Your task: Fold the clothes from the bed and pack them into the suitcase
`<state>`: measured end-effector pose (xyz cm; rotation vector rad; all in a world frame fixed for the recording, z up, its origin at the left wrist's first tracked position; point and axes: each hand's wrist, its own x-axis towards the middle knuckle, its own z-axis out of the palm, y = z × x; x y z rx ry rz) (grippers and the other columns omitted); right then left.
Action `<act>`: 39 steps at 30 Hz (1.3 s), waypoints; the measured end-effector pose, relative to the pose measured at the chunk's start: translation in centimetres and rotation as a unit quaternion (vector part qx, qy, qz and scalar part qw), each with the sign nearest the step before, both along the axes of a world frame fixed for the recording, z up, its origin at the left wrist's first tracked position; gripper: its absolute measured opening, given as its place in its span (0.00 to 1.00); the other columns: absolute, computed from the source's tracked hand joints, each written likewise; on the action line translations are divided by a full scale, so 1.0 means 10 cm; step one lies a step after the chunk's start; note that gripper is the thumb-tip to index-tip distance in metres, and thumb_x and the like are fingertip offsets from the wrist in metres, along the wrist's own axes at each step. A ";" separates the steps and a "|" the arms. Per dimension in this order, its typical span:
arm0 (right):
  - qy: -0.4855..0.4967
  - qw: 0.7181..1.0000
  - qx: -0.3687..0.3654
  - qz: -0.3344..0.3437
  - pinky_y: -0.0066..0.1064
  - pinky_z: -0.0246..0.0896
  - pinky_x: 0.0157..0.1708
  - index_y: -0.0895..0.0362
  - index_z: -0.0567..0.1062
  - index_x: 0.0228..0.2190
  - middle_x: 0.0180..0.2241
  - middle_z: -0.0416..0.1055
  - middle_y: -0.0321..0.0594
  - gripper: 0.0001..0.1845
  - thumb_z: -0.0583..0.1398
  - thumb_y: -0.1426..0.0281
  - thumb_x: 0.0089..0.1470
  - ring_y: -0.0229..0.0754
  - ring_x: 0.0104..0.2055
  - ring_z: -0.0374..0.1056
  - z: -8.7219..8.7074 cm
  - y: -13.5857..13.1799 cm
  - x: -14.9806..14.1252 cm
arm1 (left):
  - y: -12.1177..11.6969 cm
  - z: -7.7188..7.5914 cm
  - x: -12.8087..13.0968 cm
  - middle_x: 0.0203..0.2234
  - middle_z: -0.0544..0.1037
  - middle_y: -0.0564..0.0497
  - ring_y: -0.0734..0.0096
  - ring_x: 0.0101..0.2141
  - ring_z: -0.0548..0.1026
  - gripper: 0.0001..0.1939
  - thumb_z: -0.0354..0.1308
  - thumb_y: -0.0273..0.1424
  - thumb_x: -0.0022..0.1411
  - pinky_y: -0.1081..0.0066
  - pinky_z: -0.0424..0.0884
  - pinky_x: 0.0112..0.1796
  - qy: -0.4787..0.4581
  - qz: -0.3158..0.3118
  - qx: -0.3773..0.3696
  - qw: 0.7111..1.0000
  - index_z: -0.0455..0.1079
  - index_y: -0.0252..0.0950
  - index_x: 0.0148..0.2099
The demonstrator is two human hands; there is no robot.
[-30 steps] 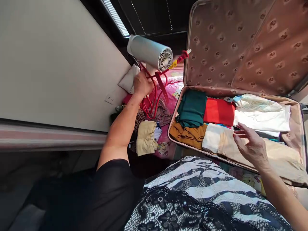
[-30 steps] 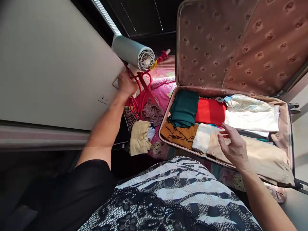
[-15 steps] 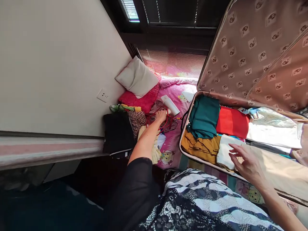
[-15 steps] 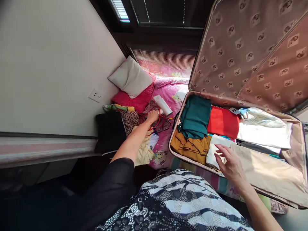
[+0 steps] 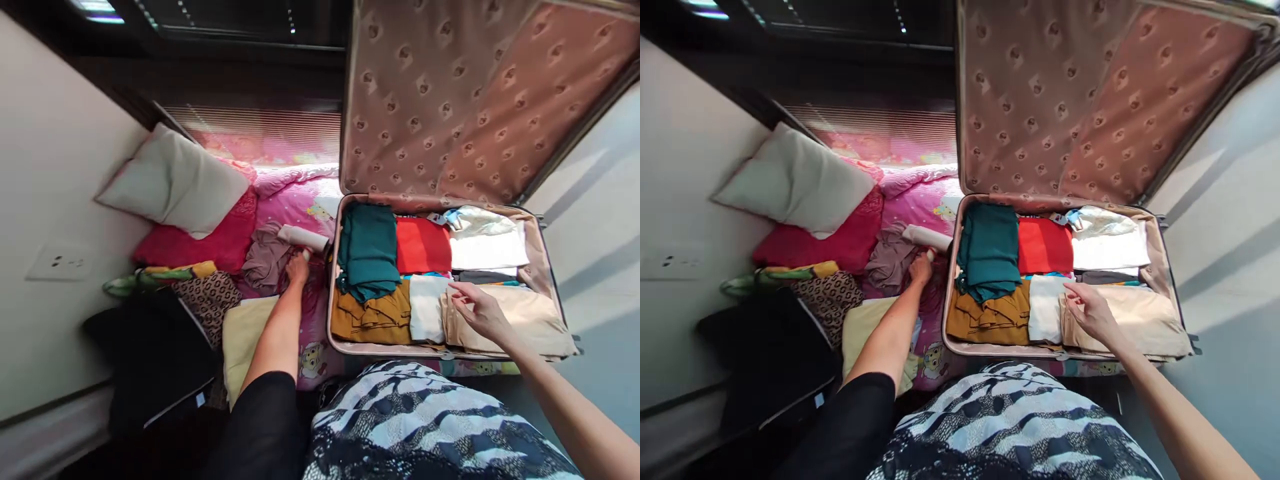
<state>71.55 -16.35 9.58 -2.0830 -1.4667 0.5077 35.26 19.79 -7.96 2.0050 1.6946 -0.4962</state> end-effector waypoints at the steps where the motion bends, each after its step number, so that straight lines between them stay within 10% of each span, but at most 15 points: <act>1: -0.001 1.000 -0.005 -0.006 0.35 0.81 0.34 0.55 0.83 0.51 0.42 0.82 0.46 0.18 0.60 0.65 0.65 0.43 0.34 0.81 -0.06 0.04 0.11 | 0.04 -0.01 0.00 0.58 0.78 0.24 0.46 0.61 0.78 0.22 0.46 0.25 0.80 0.55 0.74 0.55 0.015 0.005 0.005 1.000 0.64 0.25 0.70; 6: -0.048 0.996 -0.021 -0.075 0.39 0.80 0.36 0.58 0.81 0.54 0.43 0.80 0.50 0.23 0.58 0.66 0.60 0.47 0.36 0.79 -0.37 0.46 0.88 | 0.17 0.01 -0.04 0.64 0.75 0.24 0.40 0.65 0.75 0.25 0.61 0.26 0.72 0.54 0.73 0.58 0.055 -0.012 -0.027 0.998 0.66 0.25 0.68; 11: -0.168 0.975 -0.046 -0.141 0.60 0.71 0.60 0.62 0.74 0.65 0.62 0.71 0.67 0.34 0.64 0.65 0.60 0.64 0.58 0.71 -0.55 1.16 1.60 | 0.15 0.28 -0.19 0.70 0.69 0.29 0.32 0.70 0.69 0.36 0.68 0.32 0.67 0.43 0.69 0.64 0.076 -0.049 -0.043 0.995 0.65 0.35 0.73; 16: -0.159 0.972 -0.105 -0.135 0.68 0.66 0.58 0.61 0.75 0.62 0.72 0.57 0.74 0.34 0.72 0.65 0.57 0.73 0.62 0.65 -0.71 1.53 1.62 | -0.06 0.80 -0.17 0.69 0.69 0.29 0.38 0.69 0.71 0.30 0.57 0.35 0.74 0.46 0.72 0.65 0.023 0.035 0.079 0.996 0.64 0.32 0.74; 21: -0.127 0.973 -0.076 -0.175 0.61 0.64 0.64 0.62 0.76 0.52 0.70 0.61 0.70 0.16 0.59 0.73 0.64 0.64 0.62 0.67 -0.72 1.50 1.52 | -0.52 1.30 0.18 0.59 0.79 0.37 0.49 0.64 0.77 0.18 0.56 0.29 0.71 0.53 0.72 0.69 -0.205 0.134 0.194 0.950 0.75 0.38 0.60; 24: -0.120 0.970 -0.019 -0.211 0.58 0.64 0.67 0.61 0.74 0.51 0.63 0.69 0.67 0.16 0.55 0.76 0.64 0.61 0.63 0.67 -0.49 1.43 1.60 | -0.90 1.48 0.59 0.56 0.82 0.42 0.53 0.58 0.82 0.12 0.58 0.31 0.69 0.56 0.79 0.63 -0.382 0.185 0.097 0.900 0.75 0.43 0.53; 27: -0.112 0.960 0.061 -0.250 0.57 0.66 0.68 0.59 0.72 0.53 0.59 0.73 0.65 0.16 0.54 0.74 0.66 0.59 0.64 0.69 -0.17 1.29 1.48 | -1.26 1.60 1.11 0.53 0.85 0.40 0.53 0.54 0.85 0.13 0.64 0.39 0.69 0.54 0.82 0.58 -0.530 0.235 -0.157 0.800 0.75 0.42 0.53; 31: -0.063 0.964 0.200 -0.162 0.54 0.75 0.62 0.55 0.70 0.55 0.68 0.68 0.62 0.15 0.56 0.70 0.69 0.58 0.72 0.65 0.01 0.96 0.59 | -1.53 1.75 1.74 0.54 0.85 0.32 0.43 0.57 0.85 0.32 0.66 0.59 0.67 0.47 0.82 0.57 -0.575 0.267 -0.476 0.609 0.76 0.36 0.55; 33: -0.036 0.971 0.234 -0.032 0.58 0.73 0.66 0.51 0.72 0.54 0.72 0.65 0.56 0.15 0.59 0.70 0.67 0.59 0.75 0.63 -0.07 0.79 -0.03 | -1.58 1.78 1.90 0.56 0.85 0.33 0.41 0.61 0.82 0.34 0.65 0.61 0.65 0.46 0.81 0.59 -0.579 0.261 -0.517 0.574 0.77 0.36 0.55; 39: 0.037 0.965 0.091 0.242 0.50 0.71 0.68 0.53 0.71 0.67 0.78 0.57 0.57 0.34 0.61 0.78 0.60 0.56 0.73 0.66 -0.34 0.43 -1.07 | -1.49 1.60 1.37 0.57 0.85 0.40 0.43 0.60 0.83 0.23 0.69 0.41 0.58 0.54 0.84 0.55 -0.536 0.270 -0.243 0.762 0.76 0.41 0.55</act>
